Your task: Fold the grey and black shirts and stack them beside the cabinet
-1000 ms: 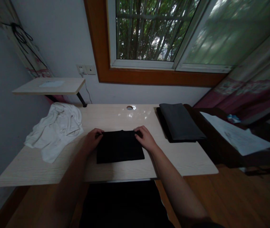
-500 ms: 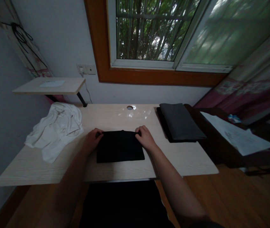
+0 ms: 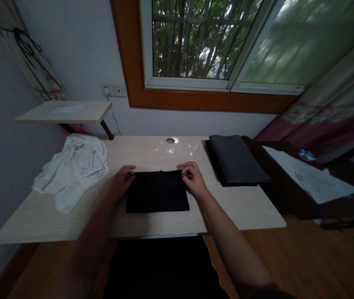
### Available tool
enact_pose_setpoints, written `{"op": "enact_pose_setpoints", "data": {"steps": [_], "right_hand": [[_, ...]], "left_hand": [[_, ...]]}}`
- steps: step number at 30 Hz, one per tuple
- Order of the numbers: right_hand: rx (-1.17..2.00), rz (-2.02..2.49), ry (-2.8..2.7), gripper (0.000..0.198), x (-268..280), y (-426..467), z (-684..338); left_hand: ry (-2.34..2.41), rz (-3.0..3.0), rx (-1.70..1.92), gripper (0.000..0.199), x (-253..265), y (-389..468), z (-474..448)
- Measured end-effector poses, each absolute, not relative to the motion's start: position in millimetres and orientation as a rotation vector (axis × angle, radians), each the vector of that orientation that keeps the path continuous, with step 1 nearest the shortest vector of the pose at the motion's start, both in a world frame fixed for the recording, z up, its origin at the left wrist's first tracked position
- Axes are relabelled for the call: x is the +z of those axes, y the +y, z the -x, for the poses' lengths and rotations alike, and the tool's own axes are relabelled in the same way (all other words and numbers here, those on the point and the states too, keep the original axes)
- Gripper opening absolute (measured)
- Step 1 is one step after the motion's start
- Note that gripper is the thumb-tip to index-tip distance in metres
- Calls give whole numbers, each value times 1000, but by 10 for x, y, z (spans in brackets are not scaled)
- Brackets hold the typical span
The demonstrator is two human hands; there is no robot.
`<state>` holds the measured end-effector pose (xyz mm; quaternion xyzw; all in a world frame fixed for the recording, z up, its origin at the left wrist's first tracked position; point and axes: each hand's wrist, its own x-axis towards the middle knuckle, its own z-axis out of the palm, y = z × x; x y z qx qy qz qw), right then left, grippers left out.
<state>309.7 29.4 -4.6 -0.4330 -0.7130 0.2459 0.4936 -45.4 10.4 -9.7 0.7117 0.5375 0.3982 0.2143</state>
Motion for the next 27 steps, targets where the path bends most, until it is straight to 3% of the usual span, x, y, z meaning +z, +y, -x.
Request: {"op": "enact_pose_setpoints", "data": {"steps": [8, 16, 27], "right_hand": [[698, 985, -1740, 3, 26, 263, -3086], [813, 1075, -1699, 17, -52, 298, -3102], [671, 1224, -1782, 11, -118, 356, -3100]], "left_hand": [[1548, -1937, 1035, 7, -127, 108, 458], [1576, -1850, 1006, 13, -152, 122, 460], [1684, -1806, 971, 19, -138, 130, 448]]}}
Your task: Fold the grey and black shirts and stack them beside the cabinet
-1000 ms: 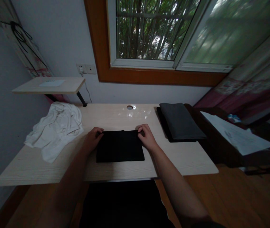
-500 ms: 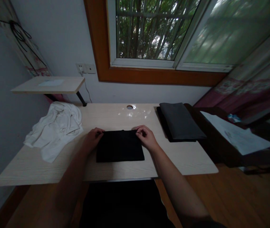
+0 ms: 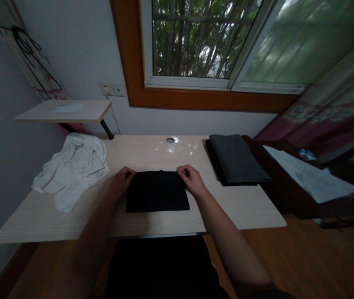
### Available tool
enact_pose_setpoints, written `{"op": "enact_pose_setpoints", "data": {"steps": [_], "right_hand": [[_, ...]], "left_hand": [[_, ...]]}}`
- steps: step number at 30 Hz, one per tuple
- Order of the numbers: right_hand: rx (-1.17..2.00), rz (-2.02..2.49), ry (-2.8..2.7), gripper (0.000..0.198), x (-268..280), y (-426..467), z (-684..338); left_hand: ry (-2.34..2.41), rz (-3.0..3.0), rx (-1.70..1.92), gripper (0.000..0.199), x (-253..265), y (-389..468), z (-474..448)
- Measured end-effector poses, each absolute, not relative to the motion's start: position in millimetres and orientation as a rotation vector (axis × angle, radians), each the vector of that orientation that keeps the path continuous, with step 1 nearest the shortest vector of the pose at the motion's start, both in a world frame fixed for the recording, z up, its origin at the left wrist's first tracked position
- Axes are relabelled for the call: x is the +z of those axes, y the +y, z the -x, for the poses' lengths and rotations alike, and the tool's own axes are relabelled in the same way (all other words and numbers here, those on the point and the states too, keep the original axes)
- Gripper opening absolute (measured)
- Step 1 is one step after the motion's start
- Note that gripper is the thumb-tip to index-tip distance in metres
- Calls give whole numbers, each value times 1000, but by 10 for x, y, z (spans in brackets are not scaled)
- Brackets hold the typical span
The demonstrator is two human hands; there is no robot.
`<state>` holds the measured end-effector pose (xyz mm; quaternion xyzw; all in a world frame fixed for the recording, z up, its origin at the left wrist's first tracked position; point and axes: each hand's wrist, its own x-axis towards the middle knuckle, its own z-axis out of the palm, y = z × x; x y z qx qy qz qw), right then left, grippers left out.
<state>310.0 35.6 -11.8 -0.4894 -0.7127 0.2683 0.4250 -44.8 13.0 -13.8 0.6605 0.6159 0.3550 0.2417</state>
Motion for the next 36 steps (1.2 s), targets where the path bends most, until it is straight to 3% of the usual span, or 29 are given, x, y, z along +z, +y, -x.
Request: {"op": "enact_pose_setpoints", "data": {"steps": [36], "right_hand": [[402, 1234, -1928, 9, -162, 414, -3065]], "left_hand": [[1869, -1789, 869, 22, -141, 157, 421]]}}
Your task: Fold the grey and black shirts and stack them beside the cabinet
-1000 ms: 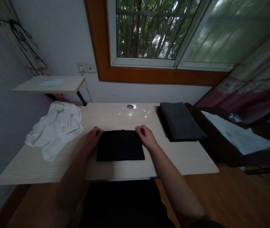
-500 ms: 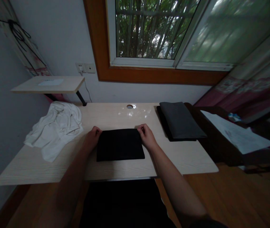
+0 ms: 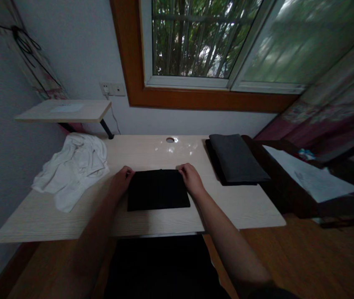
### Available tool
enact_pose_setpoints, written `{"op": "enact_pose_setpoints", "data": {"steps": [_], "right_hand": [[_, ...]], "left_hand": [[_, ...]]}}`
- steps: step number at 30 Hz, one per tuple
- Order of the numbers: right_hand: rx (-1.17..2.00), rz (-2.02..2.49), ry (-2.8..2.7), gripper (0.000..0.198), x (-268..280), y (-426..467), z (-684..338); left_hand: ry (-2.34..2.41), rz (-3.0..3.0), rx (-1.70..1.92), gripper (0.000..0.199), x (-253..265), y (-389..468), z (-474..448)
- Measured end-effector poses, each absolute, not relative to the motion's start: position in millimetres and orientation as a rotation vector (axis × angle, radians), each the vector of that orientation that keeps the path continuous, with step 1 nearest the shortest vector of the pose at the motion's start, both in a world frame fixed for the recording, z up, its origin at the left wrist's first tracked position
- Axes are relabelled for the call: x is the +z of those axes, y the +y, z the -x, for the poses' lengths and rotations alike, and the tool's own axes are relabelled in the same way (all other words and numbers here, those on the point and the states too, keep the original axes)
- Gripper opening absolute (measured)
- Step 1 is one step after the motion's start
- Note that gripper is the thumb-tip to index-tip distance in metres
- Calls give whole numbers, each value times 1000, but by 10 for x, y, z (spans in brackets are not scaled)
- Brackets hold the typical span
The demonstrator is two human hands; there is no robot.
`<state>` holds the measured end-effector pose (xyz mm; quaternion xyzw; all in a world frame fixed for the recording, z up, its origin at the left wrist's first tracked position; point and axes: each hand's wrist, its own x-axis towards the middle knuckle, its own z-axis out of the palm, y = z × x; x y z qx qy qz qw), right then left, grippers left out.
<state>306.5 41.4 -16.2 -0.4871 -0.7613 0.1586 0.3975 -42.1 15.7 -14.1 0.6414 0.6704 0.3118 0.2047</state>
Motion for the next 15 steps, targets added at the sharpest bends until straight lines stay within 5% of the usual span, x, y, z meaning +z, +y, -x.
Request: {"op": "enact_pose_setpoints", "data": {"steps": [15], "right_hand": [[454, 1239, -1895, 13, -138, 393, -3063]], "left_hand": [[1890, -1806, 855, 22, -143, 155, 424]]}}
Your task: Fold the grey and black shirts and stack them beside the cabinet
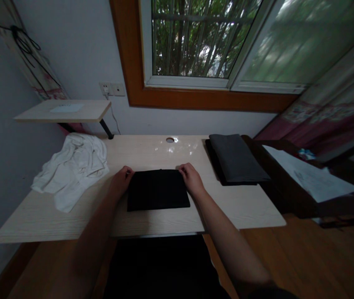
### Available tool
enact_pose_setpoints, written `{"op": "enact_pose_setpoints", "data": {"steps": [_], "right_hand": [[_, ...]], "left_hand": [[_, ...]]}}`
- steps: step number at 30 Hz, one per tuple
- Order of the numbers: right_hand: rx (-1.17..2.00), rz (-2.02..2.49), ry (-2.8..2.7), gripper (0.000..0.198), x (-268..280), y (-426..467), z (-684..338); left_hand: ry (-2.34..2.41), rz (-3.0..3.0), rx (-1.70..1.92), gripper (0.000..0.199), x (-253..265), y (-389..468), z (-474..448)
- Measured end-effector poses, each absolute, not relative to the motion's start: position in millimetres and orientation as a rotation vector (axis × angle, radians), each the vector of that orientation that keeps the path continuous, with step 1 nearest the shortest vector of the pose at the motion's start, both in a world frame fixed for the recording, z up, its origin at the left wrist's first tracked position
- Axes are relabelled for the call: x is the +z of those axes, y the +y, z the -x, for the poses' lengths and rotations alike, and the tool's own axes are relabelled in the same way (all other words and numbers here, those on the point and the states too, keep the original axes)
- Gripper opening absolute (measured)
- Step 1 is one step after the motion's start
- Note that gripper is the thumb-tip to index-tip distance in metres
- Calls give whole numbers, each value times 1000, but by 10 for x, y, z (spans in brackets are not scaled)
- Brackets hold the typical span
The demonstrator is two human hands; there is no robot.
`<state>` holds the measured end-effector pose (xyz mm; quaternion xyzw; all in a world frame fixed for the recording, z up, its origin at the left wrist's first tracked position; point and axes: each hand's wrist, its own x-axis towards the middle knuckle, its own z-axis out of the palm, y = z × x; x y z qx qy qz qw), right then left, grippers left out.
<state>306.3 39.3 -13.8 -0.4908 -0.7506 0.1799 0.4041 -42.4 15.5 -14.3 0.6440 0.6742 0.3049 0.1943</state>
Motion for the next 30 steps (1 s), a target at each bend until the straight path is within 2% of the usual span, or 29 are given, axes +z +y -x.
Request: {"op": "enact_pose_setpoints", "data": {"steps": [16, 23, 30], "right_hand": [[458, 1151, -1776, 15, -44, 309, -3078], [433, 910, -2059, 12, -2, 257, -3059], [356, 937, -2214, 11, -29, 300, -3037]], "left_hand": [[1845, -1945, 927, 23, -162, 181, 445], [1839, -1945, 916, 25, -167, 174, 448], [1839, -1920, 903, 25, -190, 178, 454]]}}
